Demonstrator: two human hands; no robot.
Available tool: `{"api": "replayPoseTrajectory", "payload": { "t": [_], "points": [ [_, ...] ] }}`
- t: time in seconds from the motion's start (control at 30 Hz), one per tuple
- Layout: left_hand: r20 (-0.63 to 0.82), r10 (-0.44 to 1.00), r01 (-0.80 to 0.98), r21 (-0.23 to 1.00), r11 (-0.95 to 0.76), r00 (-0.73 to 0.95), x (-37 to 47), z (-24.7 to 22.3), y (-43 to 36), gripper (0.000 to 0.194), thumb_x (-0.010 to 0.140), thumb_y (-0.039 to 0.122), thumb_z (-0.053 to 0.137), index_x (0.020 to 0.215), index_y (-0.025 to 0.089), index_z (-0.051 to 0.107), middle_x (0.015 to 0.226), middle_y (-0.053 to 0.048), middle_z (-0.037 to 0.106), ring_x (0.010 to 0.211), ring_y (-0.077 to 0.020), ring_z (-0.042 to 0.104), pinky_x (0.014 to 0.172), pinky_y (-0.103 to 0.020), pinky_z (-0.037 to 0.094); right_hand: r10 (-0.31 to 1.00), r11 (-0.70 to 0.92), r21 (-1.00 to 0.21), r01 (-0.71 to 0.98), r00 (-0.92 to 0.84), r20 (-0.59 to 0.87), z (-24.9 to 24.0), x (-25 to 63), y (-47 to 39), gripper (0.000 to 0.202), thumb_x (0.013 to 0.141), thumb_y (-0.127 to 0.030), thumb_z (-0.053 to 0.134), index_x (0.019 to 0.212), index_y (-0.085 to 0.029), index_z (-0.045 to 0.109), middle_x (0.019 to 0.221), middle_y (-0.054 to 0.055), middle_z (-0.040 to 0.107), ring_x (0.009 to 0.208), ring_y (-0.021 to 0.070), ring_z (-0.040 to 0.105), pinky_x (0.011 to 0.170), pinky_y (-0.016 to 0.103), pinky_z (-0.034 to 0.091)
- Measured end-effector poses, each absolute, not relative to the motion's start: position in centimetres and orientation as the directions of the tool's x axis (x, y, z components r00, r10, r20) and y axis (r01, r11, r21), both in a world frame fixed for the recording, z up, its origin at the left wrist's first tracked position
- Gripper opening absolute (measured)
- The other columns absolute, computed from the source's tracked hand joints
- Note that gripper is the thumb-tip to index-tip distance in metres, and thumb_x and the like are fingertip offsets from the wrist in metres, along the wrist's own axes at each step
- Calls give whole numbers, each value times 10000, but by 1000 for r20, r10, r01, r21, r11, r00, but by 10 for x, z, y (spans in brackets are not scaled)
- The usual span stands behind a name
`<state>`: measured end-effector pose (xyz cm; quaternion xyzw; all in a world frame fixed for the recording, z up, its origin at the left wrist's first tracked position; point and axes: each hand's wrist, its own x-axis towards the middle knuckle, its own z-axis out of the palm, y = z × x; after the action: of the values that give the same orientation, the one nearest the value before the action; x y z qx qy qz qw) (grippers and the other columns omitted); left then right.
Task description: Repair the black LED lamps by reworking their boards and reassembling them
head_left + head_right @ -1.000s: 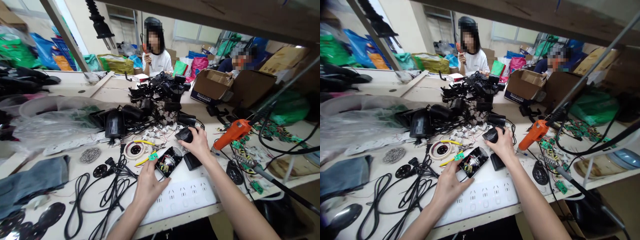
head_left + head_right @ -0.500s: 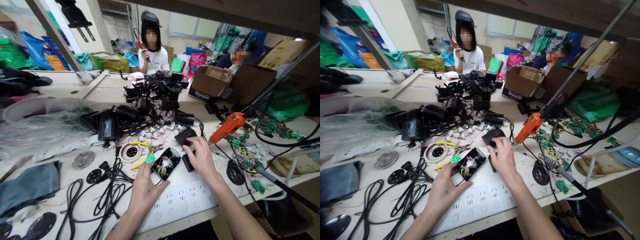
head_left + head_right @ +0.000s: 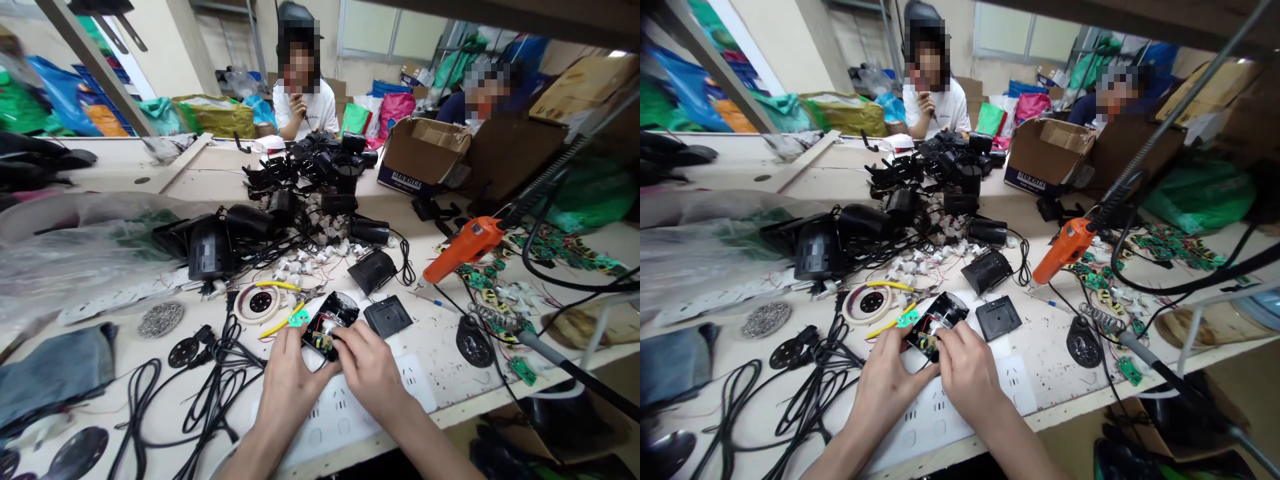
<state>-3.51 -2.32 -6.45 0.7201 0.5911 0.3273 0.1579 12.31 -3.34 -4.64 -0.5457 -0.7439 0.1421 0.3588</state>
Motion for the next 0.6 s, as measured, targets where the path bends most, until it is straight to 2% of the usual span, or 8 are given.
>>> {"api": "replayPoseTrajectory", "payload": {
  "t": [0.23,0.47,0.6],
  "points": [
    [305,950,755,607,-249,68,-34,-66,-22,452,692,336,710,1067,193,501,945,-72,577,910,-299,619,771,-437,555,947,301,-584,754,-167,273,-47,117,-31,220,962,-178,385,991,-188,603,893,58,553,787,194,608,734,335,535],
    [310,947,768,588,-256,78,-34,-66,-22,458,696,341,734,1050,196,483,924,-58,553,883,-285,610,751,-423,552,947,274,-590,760,-105,304,-52,117,-33,161,940,-178,442,848,-201,572,841,39,547,722,178,588,667,290,498],
    [326,940,783,557,-278,102,-35,-67,-22,493,685,363,760,1047,185,476,910,-56,544,871,-286,605,732,-414,552,941,220,-561,798,-22,338,-57,118,-36,116,935,-246,497,880,-193,584,841,52,578,730,208,602,656,319,497]
  ]
}}
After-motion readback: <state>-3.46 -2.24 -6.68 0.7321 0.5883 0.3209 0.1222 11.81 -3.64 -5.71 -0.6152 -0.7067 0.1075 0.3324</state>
